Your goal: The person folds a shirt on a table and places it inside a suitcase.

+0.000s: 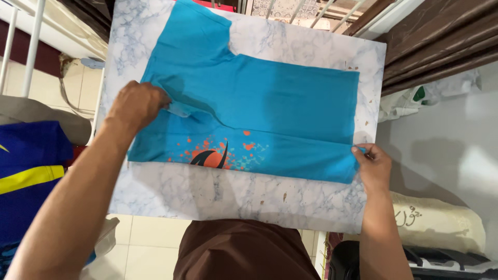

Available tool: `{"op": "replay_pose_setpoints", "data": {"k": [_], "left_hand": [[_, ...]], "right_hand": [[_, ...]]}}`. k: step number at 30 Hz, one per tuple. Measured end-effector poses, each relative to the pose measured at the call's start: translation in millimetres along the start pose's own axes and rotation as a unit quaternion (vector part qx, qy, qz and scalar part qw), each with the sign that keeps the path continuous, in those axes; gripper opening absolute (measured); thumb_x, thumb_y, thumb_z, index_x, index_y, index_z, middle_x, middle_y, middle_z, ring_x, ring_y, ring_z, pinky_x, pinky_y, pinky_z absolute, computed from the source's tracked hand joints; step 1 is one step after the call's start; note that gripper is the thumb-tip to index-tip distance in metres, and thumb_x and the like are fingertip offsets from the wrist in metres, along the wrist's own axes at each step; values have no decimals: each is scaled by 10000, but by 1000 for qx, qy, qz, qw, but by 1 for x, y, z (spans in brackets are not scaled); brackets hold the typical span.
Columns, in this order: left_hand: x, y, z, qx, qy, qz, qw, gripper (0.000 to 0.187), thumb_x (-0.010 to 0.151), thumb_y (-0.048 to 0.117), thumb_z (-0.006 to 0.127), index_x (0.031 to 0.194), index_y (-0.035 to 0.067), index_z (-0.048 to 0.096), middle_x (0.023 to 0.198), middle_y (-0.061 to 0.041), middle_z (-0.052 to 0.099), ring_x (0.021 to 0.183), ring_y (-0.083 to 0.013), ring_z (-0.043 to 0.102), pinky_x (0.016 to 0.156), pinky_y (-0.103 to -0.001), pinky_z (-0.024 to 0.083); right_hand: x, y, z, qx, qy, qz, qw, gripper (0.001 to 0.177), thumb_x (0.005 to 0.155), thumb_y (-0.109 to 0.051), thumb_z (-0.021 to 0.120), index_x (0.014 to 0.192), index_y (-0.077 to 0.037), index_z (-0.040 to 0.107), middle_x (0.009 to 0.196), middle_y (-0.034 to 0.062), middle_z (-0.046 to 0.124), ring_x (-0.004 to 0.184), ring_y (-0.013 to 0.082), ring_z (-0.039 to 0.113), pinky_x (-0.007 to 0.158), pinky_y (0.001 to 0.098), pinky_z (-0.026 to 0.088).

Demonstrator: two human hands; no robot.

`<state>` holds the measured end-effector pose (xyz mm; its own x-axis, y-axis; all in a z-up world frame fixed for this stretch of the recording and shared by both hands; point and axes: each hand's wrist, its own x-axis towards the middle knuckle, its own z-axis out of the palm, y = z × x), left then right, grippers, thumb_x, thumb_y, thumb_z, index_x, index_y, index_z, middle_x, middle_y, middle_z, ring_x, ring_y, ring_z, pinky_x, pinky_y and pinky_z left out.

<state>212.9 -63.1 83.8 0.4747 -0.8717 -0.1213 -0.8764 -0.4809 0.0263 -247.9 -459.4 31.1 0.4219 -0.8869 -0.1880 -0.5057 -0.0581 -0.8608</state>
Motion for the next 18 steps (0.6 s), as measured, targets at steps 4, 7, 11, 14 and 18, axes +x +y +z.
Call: {"op": "replay_pose_setpoints", "data": {"k": [4,7,11,14,18], "left_hand": [[11,-6,-33,-48,-3,10,999,154,908,220,695,1003,173,805,939,-115,761,893,-332,712,821,-472,551],[24,0,-43,-33,15,-1,999,169,950,252,687,998,116,776,950,-137,755,919,-344,704,863,-492,535],[33,12,-30,-44,170,-19,984,212,897,239,720,1026,72,739,1062,-119,749,1031,-333,681,932,-544,498],[10,18,-4,-65,159,-110,979,327,893,227,727,1167,49,704,1133,-154,711,1055,-363,652,870,-546,490],[-67,38,37,-101,217,-283,929,318,932,277,732,1171,69,705,1128,-163,709,1075,-378,656,886,-550,491]], "right_hand": [[8,-13,4,-58,-7,10,998,123,917,-110,784,1021,-53,751,757,-54,548,664,56,442,576,246,360],[14,-9,6,-75,9,-12,997,127,933,-123,780,1027,-47,740,779,-39,559,684,63,465,599,249,395],[24,10,18,-80,26,-21,996,249,948,-139,775,1152,-27,687,859,-9,599,751,91,532,663,267,454],[23,24,23,-101,37,-22,994,433,900,-153,801,1273,-22,624,915,49,635,806,137,586,701,300,496],[-13,34,13,-160,62,7,985,532,906,-212,793,1353,-21,577,961,122,687,860,206,656,752,356,526]]}}
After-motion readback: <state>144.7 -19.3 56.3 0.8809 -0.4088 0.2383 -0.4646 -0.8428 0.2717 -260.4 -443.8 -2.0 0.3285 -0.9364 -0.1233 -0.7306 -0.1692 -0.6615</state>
